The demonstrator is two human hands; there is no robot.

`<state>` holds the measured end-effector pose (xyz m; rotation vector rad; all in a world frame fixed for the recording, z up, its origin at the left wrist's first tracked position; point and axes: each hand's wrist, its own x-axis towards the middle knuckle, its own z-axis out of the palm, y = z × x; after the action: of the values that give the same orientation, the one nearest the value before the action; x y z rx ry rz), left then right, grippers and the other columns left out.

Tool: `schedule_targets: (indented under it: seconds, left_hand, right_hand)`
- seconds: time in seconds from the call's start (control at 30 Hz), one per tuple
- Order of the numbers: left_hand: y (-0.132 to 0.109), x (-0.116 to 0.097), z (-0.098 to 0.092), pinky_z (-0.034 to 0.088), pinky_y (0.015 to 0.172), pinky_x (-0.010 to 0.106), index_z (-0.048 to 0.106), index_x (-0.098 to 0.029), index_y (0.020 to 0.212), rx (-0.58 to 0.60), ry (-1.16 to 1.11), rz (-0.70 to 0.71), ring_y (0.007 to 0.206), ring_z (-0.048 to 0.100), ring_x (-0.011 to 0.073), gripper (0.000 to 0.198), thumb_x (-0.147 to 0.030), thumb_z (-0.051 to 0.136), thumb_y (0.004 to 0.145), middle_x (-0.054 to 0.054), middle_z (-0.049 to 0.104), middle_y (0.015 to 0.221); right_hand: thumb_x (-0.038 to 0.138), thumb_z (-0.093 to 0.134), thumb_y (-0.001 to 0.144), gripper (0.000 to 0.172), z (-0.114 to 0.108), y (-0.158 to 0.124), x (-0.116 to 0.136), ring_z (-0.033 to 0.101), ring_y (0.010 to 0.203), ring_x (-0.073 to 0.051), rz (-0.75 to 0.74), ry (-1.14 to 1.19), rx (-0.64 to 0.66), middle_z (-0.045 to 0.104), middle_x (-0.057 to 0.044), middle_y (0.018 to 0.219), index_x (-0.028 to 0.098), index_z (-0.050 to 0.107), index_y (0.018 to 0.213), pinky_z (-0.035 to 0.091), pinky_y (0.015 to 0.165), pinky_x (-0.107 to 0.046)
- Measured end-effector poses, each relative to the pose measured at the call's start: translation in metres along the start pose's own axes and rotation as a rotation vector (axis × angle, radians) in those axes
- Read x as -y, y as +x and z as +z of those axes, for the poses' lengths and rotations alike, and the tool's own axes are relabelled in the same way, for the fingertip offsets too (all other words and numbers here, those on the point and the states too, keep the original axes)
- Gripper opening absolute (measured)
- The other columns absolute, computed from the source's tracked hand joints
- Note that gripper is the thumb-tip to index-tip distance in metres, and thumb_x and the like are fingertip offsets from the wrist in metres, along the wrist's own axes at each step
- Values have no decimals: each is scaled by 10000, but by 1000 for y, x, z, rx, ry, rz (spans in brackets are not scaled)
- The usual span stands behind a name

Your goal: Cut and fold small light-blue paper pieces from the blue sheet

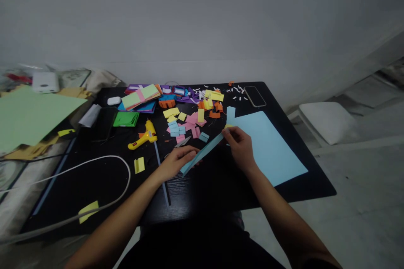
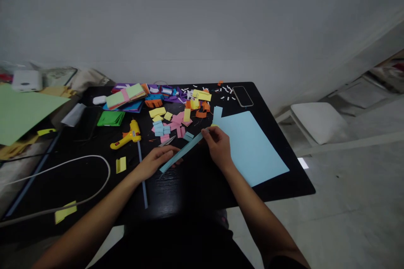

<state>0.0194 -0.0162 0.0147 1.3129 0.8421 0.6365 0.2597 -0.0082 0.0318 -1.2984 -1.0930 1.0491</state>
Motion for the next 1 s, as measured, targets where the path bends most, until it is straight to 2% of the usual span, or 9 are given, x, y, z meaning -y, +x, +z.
schedule_targets:
  seconds: [0.1,0.3,0.53,0.67,0.73,0.77,0.83,0.93,1.0]
  left_hand:
    - [0,2,4,573,678,321,740,-174,1097,-35,28,3,751,720,196,344,-460,657,925,76,776,896]
    - [1,5,7,531,598,268,761,-157,833,-118,87,7,615,676,153,252,-404,725,868,54,761,751]
    - [1,4,-4,505,497,230,749,-146,764,-219,66,22,508,610,118,295,-435,768,818,51,739,666]
    - [1,-5,-13,494,476,215,746,-142,804,-378,25,60,494,598,111,312,-448,801,782,44,730,656]
    - [1,-8,-17,479,468,206,734,-139,836,-475,-18,99,483,582,101,317,-439,816,773,27,710,641]
    - [1,-8,-19,471,466,200,726,-139,848,-516,-44,122,478,571,94,318,-433,821,772,16,697,629]
    - [1,-8,-22,453,460,190,708,-141,857,-558,-106,161,468,549,82,319,-423,829,771,-6,668,606]
    - [2,-4,-22,422,429,183,685,-143,832,-498,-187,158,435,514,73,330,-428,838,764,-27,625,558]
    - [2,-2,-18,410,410,183,680,-141,809,-399,-187,121,414,506,72,342,-434,846,752,-29,618,544]
  right_hand:
    - [597,772,799,393,6,-7,1,678,636,-219,-17,-28,6,694,-23,717,225,651,844,573,635,-363]
    - [572,767,820,362,10,-13,4,697,629,-233,-2,-42,26,709,-25,693,227,663,855,586,650,-383]
    - [549,753,844,347,-2,-8,6,701,637,-216,9,13,-82,720,-30,734,216,665,884,618,684,-395]
    - [550,766,826,362,-16,-9,4,711,678,-198,42,72,-96,710,-18,767,211,661,901,635,716,-387]
    - [526,779,820,345,-28,-10,5,717,721,-196,83,55,-20,710,-14,767,208,669,897,632,754,-380]
    - [513,779,823,333,-35,-11,7,720,739,-195,124,31,60,713,-17,770,203,672,882,626,766,-373]
    - [485,766,843,308,-49,-11,13,728,761,-199,234,-59,323,733,-33,792,188,693,880,609,760,-356]
    - [428,768,851,245,-56,-9,21,694,739,-175,234,-284,697,742,-34,818,188,751,896,575,707,-312]
    - [425,752,868,274,-44,-9,22,718,875,-199,227,-290,803,772,-58,990,211,762,1039,581,773,-326]
